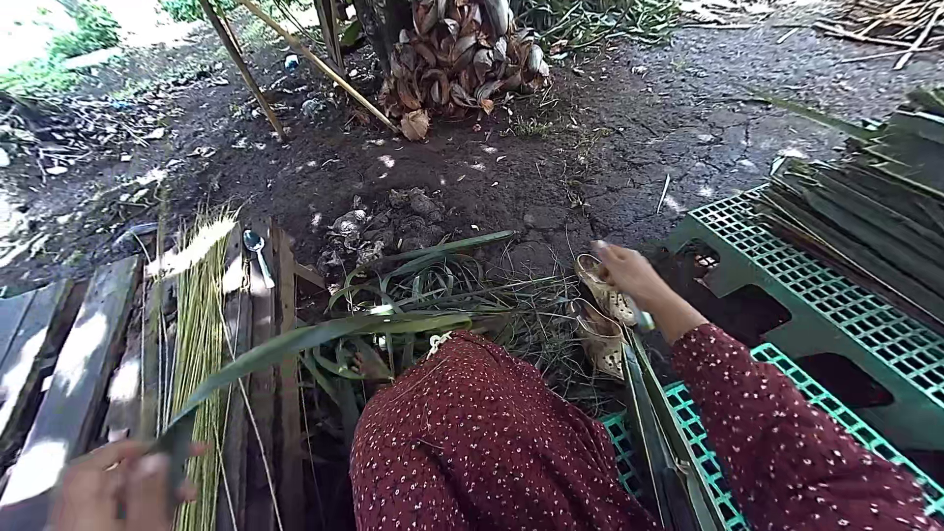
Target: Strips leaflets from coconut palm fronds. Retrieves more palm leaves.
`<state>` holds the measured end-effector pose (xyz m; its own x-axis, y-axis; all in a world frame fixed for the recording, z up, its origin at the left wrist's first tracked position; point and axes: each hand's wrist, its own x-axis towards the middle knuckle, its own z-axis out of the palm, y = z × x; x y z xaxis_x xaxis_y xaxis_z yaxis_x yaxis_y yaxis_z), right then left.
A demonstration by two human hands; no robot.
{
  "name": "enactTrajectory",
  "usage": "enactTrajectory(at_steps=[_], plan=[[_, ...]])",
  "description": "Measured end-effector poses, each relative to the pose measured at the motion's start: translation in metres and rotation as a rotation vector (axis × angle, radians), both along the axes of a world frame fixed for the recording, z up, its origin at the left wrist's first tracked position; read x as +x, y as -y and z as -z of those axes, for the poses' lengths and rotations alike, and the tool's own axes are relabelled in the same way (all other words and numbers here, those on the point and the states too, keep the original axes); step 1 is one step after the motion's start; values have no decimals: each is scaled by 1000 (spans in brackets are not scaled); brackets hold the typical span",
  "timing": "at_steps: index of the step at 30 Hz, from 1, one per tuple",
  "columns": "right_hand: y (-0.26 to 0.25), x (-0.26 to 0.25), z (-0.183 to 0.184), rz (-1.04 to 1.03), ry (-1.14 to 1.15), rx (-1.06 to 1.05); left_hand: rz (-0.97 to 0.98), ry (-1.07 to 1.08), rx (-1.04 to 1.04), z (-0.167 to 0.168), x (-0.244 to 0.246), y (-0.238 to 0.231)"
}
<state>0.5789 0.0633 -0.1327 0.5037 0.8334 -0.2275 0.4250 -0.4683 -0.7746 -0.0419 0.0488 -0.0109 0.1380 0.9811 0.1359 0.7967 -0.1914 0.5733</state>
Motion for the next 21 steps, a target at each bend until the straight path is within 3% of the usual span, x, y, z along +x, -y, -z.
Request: enactTrajectory(at_steps=[4, 8, 12, 15, 21], plan=[[3, -132, -60, -432, -390, 201, 236, 241, 58, 15, 115, -23], [2, -201, -89, -616, -589, 397, 383, 121, -30, 15, 177, -32], [-10, -221, -92, -510, -687, 491, 432, 45, -19, 16, 202, -39], [-15, -220, -89, -464, -761, 566, 412, 168, -41, 20, 205, -51], [-9, -215, -86, -468, -510, 757, 178, 249, -22, 27, 216, -73]])
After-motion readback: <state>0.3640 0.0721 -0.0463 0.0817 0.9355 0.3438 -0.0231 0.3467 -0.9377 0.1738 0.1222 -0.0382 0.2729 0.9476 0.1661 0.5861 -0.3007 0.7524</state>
